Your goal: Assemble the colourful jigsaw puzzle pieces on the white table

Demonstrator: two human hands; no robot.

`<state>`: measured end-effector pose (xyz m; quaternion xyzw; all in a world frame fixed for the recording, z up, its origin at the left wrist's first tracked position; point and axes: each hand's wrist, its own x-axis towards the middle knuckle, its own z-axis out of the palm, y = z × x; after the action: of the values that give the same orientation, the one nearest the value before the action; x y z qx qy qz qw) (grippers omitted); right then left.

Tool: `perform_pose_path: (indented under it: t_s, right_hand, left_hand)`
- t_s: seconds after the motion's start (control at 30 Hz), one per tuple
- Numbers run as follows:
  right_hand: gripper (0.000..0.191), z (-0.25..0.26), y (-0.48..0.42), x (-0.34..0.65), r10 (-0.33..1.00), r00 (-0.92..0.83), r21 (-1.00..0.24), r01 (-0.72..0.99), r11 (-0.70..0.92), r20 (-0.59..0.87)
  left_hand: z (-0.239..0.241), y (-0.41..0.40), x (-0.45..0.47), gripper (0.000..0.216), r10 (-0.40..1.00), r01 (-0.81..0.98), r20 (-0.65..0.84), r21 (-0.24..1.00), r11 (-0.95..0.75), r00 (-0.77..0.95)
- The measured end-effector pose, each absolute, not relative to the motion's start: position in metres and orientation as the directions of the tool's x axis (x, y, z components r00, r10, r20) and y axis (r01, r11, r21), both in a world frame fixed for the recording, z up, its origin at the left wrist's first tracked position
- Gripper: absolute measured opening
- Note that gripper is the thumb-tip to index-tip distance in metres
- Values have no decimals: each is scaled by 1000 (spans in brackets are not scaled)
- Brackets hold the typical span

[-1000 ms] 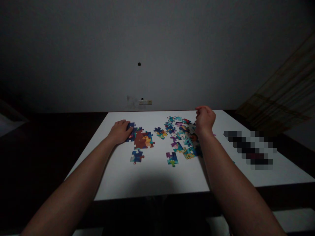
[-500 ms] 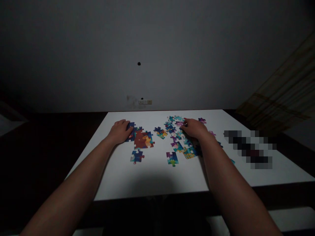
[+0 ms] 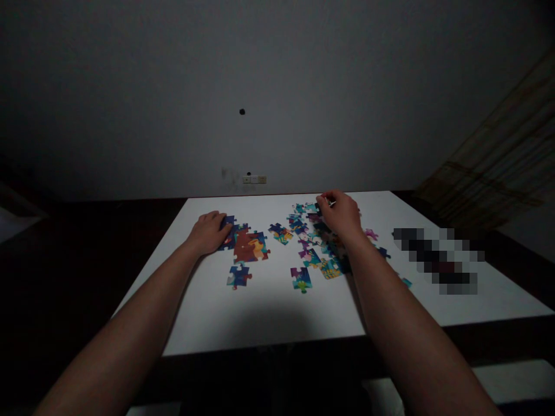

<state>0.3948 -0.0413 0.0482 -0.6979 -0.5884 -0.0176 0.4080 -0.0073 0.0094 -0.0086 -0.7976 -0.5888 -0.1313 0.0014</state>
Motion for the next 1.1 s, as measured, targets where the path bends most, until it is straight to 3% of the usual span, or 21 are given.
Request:
perform_pose_path:
  t_s: [0.2,0.5,0.87,0.97,1.1]
  right_hand:
    - [23,49,-48,386,923,190,-491,871,-2,333]
    - [23,44,-47,385,980,36,-378,925,41,195]
    - [46,43,-45,385,907,129,-512,852,105,401]
    - [44,44,-44,388,835,241,-545,834,82,494]
    - [40,45,-40,395,719,328,-625,758,187,613]
  left_hand:
    - [-9,15,-11,60,941,933,241,212,-290,238]
    - [-9,23,-16,47,950,923,297,329,-200,100]
    - [-11,22,-15,49,939,919,312,309,-245,145]
    - [-11,21,-15,49,938,919,311,306,-248,150]
    - [-12,21,-15,47,939,919,310,308,-245,146]
